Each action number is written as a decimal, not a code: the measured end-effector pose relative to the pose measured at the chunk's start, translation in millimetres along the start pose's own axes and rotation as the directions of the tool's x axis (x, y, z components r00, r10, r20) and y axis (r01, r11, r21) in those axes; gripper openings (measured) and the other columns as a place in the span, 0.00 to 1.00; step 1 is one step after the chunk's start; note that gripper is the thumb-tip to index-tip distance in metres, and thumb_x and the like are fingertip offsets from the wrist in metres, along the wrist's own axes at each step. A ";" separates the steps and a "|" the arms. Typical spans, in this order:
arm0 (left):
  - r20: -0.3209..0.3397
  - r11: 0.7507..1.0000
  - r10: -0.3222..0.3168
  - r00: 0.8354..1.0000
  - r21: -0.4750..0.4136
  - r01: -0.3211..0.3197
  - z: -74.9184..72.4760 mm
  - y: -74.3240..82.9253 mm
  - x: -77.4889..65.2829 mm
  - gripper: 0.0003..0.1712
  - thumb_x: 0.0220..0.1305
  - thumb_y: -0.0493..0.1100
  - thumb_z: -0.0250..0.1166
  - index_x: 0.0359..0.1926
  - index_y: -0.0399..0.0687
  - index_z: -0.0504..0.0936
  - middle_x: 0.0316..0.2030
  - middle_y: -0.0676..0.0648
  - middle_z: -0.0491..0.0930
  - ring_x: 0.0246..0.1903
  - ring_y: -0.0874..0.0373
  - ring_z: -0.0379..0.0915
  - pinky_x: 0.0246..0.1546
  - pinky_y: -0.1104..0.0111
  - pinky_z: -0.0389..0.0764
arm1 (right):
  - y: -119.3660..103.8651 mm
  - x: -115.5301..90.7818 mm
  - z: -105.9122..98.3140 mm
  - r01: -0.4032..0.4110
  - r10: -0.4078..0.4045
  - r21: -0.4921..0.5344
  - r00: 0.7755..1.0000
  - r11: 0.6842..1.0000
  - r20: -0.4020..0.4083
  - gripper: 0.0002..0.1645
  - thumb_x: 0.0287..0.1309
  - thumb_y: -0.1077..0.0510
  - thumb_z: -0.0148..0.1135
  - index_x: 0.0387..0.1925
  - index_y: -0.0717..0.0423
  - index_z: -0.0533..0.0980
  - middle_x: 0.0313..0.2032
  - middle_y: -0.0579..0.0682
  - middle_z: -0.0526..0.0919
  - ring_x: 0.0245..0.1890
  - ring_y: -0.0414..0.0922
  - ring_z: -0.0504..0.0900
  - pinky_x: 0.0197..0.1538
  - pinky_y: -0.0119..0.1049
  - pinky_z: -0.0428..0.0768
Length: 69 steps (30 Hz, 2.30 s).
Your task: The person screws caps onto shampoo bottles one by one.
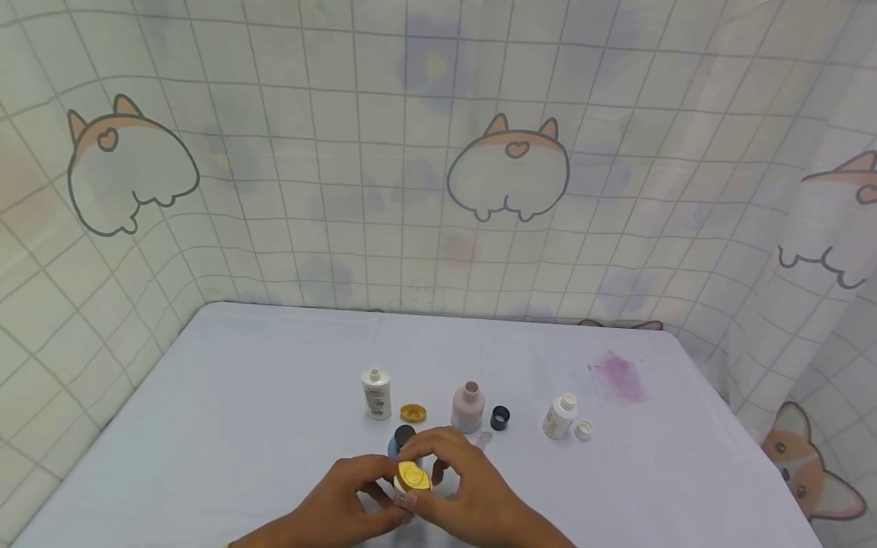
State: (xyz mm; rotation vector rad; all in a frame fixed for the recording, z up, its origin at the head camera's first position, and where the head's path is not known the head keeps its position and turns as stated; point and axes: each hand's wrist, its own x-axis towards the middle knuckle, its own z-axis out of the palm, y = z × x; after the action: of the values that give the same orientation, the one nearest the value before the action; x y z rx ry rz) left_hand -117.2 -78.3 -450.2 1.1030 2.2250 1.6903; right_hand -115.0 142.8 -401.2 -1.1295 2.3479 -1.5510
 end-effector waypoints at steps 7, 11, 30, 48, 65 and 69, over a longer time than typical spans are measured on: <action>0.002 0.999 0.033 0.999 -0.024 -0.033 1.4 -1.1 -0.4 0.20 0.59 0.44 0.67 0.53 0.53 0.75 0.45 0.56 0.78 0.42 0.64 0.76 0.33 0.70 0.82 | 0.7 -1.6 -3.1 -0.078 0.065 0.134 0.993 0.988 0.094 0.44 0.43 0.79 0.41 0.63 0.47 0.67 0.60 0.47 0.68 0.59 0.45 0.66 0.57 0.43 0.70; 0.005 0.999 0.045 0.999 -0.025 -0.045 2.4 -3.0 -1.1 0.22 0.59 0.43 0.67 0.54 0.52 0.74 0.45 0.55 0.78 0.41 0.64 0.77 0.31 0.70 0.82 | 4.0 -1.5 -2.8 -0.008 -0.007 0.167 0.996 0.986 0.089 0.49 0.28 0.79 0.39 0.60 0.52 0.70 0.59 0.51 0.69 0.59 0.49 0.65 0.56 0.42 0.69; 0.053 0.998 0.056 0.997 0.005 -0.056 -1.6 -0.8 -1.7 0.23 0.63 0.45 0.64 0.58 0.56 0.71 0.47 0.58 0.75 0.44 0.65 0.75 0.37 0.71 0.81 | 5.6 -0.9 -2.9 -0.031 0.021 0.082 0.992 0.996 0.123 0.40 0.48 0.77 0.46 0.63 0.48 0.67 0.59 0.45 0.70 0.55 0.45 0.69 0.54 0.39 0.73; 0.008 0.995 0.082 0.997 0.050 -0.083 0.8 -3.1 -2.2 0.16 0.62 0.45 0.64 0.50 0.53 0.74 0.45 0.56 0.76 0.44 0.64 0.75 0.34 0.73 0.81 | -12.2 4.0 -3.7 0.087 -0.097 0.141 0.993 0.986 0.067 0.23 0.58 0.64 0.60 0.55 0.55 0.68 0.53 0.56 0.71 0.47 0.44 0.72 0.40 0.37 0.79; -0.090 0.992 0.046 0.995 0.120 -0.035 3.6 -5.8 -1.9 0.12 0.60 0.46 0.66 0.43 0.56 0.75 0.39 0.58 0.76 0.39 0.66 0.76 0.34 0.75 0.80 | 13.1 -0.1 2.8 -0.092 0.092 0.002 0.994 0.996 -0.062 0.20 0.53 0.52 0.69 0.45 0.42 0.70 0.48 0.46 0.76 0.42 0.43 0.75 0.34 0.36 0.77; -0.104 0.992 0.046 0.993 0.125 -0.033 4.6 -5.7 -1.6 0.11 0.60 0.46 0.66 0.43 0.56 0.75 0.38 0.59 0.76 0.39 0.66 0.76 0.34 0.75 0.81 | 15.7 0.1 3.8 -0.090 0.088 -0.020 0.992 0.996 -0.093 0.20 0.50 0.51 0.71 0.43 0.42 0.70 0.46 0.46 0.76 0.40 0.42 0.75 0.33 0.34 0.76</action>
State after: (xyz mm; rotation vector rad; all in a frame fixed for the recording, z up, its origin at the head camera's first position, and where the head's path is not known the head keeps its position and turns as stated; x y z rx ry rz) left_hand -116.3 -76.2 -457.3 1.1144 2.4181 1.6853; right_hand -121.5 143.1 -416.0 -0.9629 2.4463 -1.5806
